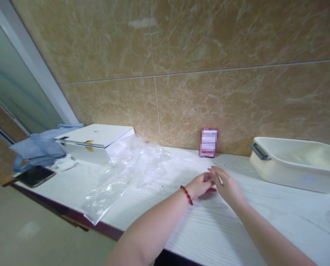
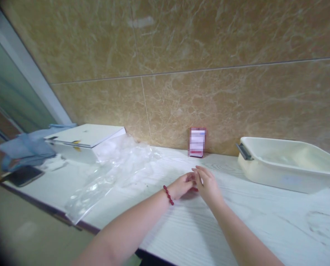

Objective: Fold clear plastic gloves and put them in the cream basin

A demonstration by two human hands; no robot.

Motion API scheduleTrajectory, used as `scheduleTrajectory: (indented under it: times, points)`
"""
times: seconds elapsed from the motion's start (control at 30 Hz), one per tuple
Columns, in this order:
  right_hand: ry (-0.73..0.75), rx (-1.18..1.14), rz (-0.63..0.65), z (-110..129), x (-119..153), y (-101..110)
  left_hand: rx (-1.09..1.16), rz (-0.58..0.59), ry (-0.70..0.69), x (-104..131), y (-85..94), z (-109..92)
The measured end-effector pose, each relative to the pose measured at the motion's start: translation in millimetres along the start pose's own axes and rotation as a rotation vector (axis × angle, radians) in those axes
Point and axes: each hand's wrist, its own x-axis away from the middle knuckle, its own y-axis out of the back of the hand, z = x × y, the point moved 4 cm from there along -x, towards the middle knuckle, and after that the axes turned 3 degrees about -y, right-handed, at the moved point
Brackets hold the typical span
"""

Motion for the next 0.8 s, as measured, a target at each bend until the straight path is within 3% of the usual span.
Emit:
scheduleTrajectory:
  times: [0.17, 0.37, 0.57, 0.7, 0.8]
  points:
    - [-0.020, -0.077, 0.056, -13.7, 3.2, -12.9, -0.303, -0.009, -0.052, 3.5, 3.6, -0.7]
    - [-0.056, -0.088, 0.112, -26.5, -2.0, -14.5, -0.619, 0.003, -0.111, 7.9, 3.0, -6.5]
    - [-0.068, -0.099, 0.134, -32.7, -2.6, -16.3, -0.855, 0.057, -0.180, 16.2, 2.3, -31.4]
    - [-0.076, -0.101, 0.147, -31.5, -1.9, -16.4, -1.002, -0.097, -0.233, 27.0, 17.5, -64.8]
    - [-0.105, -0.119, 0.171, -29.4, -1.5, -15.5, -1.193, -0.253, -0.274, 35.2, 45.0, -91.7]
